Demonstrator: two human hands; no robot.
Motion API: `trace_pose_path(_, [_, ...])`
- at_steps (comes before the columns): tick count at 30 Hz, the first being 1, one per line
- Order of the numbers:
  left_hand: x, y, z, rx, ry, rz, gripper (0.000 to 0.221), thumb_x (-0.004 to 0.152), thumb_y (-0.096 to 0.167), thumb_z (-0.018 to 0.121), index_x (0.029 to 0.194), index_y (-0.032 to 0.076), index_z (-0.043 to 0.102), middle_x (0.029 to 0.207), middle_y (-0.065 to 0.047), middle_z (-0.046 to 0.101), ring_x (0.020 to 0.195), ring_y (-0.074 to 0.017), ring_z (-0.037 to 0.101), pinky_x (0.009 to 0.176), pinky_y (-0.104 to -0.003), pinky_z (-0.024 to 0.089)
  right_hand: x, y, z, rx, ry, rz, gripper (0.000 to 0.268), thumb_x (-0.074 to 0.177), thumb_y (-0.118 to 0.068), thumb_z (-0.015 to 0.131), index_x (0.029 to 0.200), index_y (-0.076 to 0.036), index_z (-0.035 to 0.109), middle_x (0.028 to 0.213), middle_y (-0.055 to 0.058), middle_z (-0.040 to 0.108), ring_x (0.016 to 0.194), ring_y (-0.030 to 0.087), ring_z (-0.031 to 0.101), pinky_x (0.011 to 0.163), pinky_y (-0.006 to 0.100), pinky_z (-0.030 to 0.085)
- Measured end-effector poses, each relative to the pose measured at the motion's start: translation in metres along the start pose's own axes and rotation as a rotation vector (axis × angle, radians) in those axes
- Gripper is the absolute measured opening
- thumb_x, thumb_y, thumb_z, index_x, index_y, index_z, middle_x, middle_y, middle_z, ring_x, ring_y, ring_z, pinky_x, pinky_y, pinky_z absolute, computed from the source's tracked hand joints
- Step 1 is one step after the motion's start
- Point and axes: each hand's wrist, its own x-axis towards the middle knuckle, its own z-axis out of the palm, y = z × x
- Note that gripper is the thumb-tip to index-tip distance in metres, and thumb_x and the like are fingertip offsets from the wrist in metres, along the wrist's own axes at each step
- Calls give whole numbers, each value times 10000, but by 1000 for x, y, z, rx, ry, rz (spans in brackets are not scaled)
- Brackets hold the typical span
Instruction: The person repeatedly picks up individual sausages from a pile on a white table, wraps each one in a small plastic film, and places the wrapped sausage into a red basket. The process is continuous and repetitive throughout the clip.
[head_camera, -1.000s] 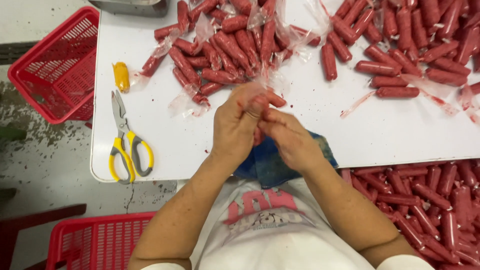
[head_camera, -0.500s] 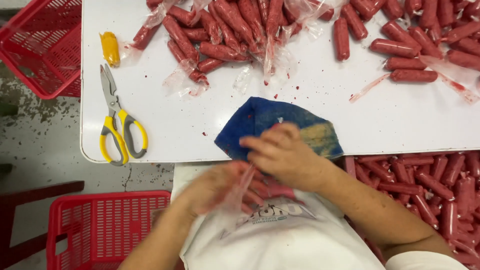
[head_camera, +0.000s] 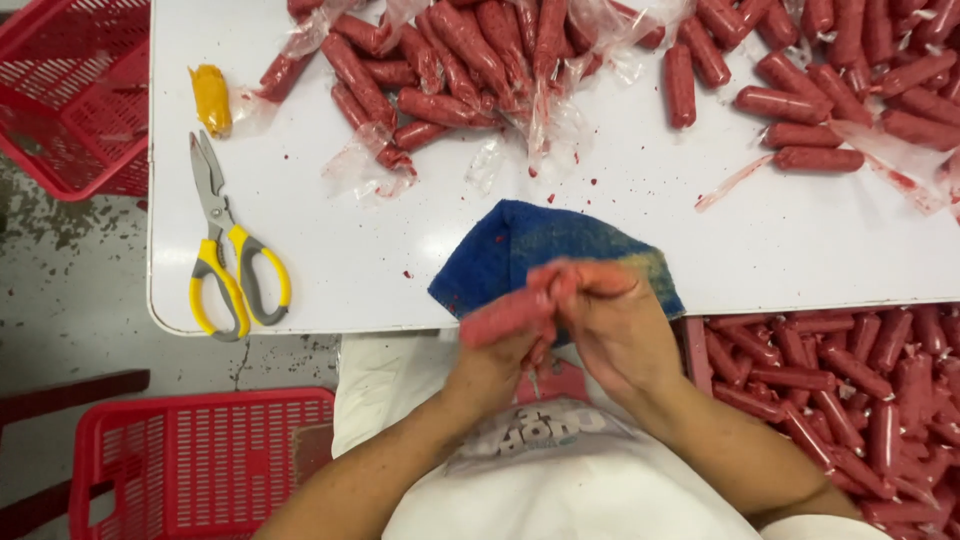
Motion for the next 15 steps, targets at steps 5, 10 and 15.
trace_pose_path(5, [28, 54, -1, 286, 20, 133, 117, 922, 170, 722, 851, 77, 727, 724, -70, 690, 606, -241, 636, 573, -347, 555, 23, -3, 2, -610, 138, -528, 97, 849, -72, 755, 861, 24, 752, 911, 168, 737, 955, 319, 576, 880, 380, 504])
trace_pose_path(10, [70, 92, -25, 1184, -97, 690, 172, 952, 220, 633, 793, 159, 658, 725, 4, 593, 633, -201, 609, 524, -330, 527, 42, -65, 7, -1058, -458, -261, 39, 839, -50, 756, 865, -51, 785, 963, 56, 769, 1380, 386, 465, 1178, 386, 341])
trace_pose_path(15, [86, 107, -21, 814, -420, 403, 537, 840, 596, 612, 1017, 93, 555, 964, -93, 562, 868, -324, 629, 687, -441, 572, 64, -74, 1, -1103, -665, -175, 86, 871, -118, 729, 888, -135, 812, 836, 12, 727, 1191, 326, 449, 1134, 434, 324])
